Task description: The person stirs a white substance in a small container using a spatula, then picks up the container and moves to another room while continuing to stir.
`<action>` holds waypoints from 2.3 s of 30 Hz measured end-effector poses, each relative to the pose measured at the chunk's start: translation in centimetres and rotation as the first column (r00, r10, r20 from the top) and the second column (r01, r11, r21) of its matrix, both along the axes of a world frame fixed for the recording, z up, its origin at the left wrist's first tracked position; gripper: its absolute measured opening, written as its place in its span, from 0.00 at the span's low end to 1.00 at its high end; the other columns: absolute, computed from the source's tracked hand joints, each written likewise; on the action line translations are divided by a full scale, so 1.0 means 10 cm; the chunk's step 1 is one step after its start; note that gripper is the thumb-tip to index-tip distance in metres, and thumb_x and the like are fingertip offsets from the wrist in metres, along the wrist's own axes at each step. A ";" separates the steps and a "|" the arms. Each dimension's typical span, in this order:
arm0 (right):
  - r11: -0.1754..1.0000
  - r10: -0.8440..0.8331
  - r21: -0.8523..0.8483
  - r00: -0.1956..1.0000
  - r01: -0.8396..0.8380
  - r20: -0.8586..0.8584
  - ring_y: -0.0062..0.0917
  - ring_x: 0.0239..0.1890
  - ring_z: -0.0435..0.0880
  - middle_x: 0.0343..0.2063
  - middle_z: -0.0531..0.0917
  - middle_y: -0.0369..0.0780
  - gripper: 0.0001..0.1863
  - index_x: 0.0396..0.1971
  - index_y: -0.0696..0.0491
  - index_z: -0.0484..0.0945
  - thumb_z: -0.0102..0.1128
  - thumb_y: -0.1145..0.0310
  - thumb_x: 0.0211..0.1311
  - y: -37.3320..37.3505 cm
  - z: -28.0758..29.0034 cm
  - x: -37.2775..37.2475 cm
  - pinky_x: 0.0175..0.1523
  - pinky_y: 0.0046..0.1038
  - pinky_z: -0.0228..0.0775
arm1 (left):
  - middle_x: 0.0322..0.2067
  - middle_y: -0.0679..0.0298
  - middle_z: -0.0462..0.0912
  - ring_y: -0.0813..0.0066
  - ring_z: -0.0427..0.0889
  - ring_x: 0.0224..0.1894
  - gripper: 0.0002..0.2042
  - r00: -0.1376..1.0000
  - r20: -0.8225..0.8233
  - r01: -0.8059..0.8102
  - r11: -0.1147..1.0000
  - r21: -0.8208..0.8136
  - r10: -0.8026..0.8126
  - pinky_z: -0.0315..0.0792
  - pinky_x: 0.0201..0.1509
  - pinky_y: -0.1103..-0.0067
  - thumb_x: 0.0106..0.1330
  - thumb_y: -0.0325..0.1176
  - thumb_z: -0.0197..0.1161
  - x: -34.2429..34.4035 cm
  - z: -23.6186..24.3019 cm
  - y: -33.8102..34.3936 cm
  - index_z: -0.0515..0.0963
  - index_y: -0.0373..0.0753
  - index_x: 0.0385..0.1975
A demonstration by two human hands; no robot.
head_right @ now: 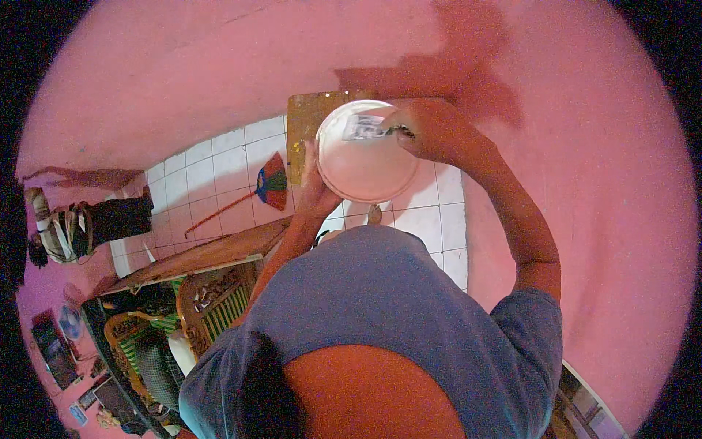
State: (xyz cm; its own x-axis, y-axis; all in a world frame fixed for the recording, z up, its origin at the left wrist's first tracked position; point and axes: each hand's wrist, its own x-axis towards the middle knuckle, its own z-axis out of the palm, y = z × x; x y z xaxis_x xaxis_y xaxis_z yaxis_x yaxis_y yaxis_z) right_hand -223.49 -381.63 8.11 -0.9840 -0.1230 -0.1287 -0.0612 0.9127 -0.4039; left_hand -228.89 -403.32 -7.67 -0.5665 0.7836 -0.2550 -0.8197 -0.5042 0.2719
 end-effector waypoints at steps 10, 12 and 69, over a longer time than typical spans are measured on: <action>0.994 -0.097 -0.055 0.990 0.092 -0.104 0.40 0.30 0.81 0.31 0.84 0.45 0.14 0.46 0.50 0.81 0.56 0.71 0.60 0.10 0.02 0.24 0.39 0.35 0.72 | 0.62 0.52 0.66 0.57 0.68 0.63 0.35 0.999 -0.004 -0.039 0.996 0.078 0.040 0.65 0.66 0.59 0.70 0.63 0.35 -0.07 0.06 0.05 0.58 0.41 0.66; 0.991 -0.133 -0.004 0.986 0.133 -0.102 0.39 0.31 0.82 0.32 0.84 0.46 0.14 0.46 0.50 0.81 0.56 0.72 0.60 0.06 0.01 0.24 0.39 0.36 0.72 | 0.63 0.53 0.65 0.55 0.67 0.64 0.34 0.999 0.016 -0.054 0.995 0.085 0.052 0.63 0.67 0.57 0.70 0.63 0.38 -0.09 0.04 0.03 0.59 0.42 0.66; 0.958 -0.285 0.001 0.947 0.288 -0.151 0.40 0.28 0.81 0.29 0.78 0.46 0.17 0.52 0.44 0.78 0.51 0.65 0.65 -0.39 -0.54 0.79 0.32 0.41 0.74 | 0.64 0.53 0.64 0.54 0.65 0.64 0.34 0.990 0.000 -0.138 0.990 0.001 0.138 0.61 0.67 0.53 0.69 0.64 0.41 0.17 0.09 0.08 0.60 0.45 0.66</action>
State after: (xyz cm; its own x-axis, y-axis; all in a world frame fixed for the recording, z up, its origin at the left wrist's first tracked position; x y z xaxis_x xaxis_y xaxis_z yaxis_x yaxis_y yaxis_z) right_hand -215.55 -385.55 2.73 -0.9856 0.1680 0.0211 0.1466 0.9092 -0.3896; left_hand -227.23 -402.51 -6.78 -0.6690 0.6982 -0.2547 -0.7425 -0.6125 0.2711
